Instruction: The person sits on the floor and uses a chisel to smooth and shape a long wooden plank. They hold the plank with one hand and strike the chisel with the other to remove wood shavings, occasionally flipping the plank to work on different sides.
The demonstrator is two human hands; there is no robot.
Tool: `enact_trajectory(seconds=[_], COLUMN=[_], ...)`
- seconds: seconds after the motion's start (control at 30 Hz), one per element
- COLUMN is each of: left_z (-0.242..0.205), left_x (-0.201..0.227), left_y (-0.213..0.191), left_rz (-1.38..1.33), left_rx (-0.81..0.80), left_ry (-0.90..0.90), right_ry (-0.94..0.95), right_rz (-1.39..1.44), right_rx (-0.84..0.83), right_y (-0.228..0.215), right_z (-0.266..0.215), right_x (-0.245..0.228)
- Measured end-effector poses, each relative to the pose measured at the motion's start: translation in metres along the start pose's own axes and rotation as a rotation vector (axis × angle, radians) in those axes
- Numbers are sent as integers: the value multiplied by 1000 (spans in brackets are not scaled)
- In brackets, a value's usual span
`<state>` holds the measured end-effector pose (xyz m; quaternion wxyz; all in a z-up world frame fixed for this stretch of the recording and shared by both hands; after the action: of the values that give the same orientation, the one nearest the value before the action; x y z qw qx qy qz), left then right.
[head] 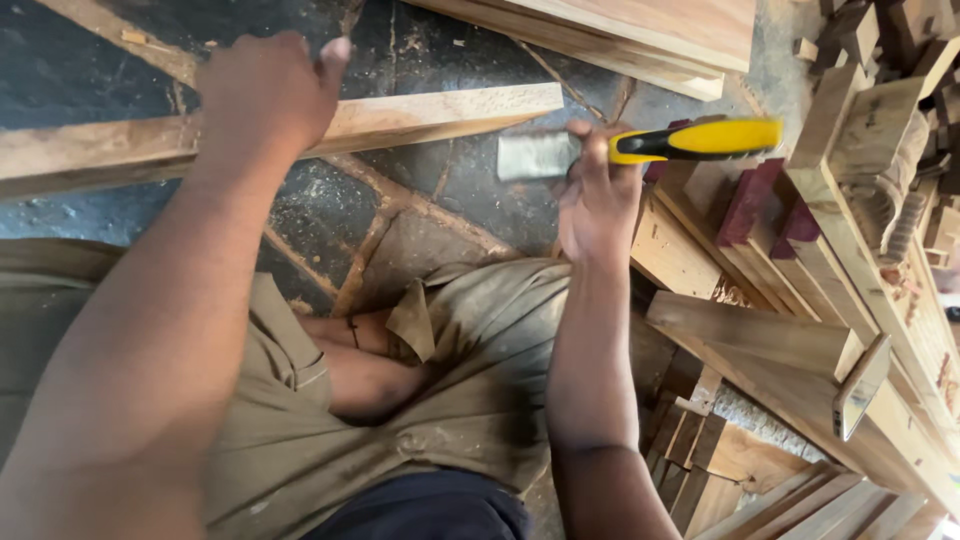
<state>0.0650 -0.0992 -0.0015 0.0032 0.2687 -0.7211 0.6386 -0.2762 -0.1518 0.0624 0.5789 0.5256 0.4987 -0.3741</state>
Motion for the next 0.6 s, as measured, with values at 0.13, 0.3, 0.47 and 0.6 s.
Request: enact_trajectory(seconds=[0.13,0.3,0.47,0.6], left_z=[-3,-8,-7,-10], left_x=[-11,-11,-12,-9], left_y=[18,16,17,15], left_rz=[-110,-75,-50,-49], left_rx=[101,209,221,301], left_ry=[-30,14,10,58], right_ry=[9,143,43,25], right_rz=[5,-182,-242,-373], right_rx=[47,103,-56,-16], right_y=[40,81,106,81], right_z=[22,38,40,52], right_x=[5,44,56,47])
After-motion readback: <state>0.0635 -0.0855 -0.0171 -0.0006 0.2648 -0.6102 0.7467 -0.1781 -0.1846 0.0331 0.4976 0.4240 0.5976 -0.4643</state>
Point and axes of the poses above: each hand's wrist, its own z-axis towards the middle knuckle, its own y-axis out of the palm, x = y × z, the point moved 10 cm from there along z, towards the middle knuckle, and after that the axes turned 1 degree about z, right-handed, at the moved point
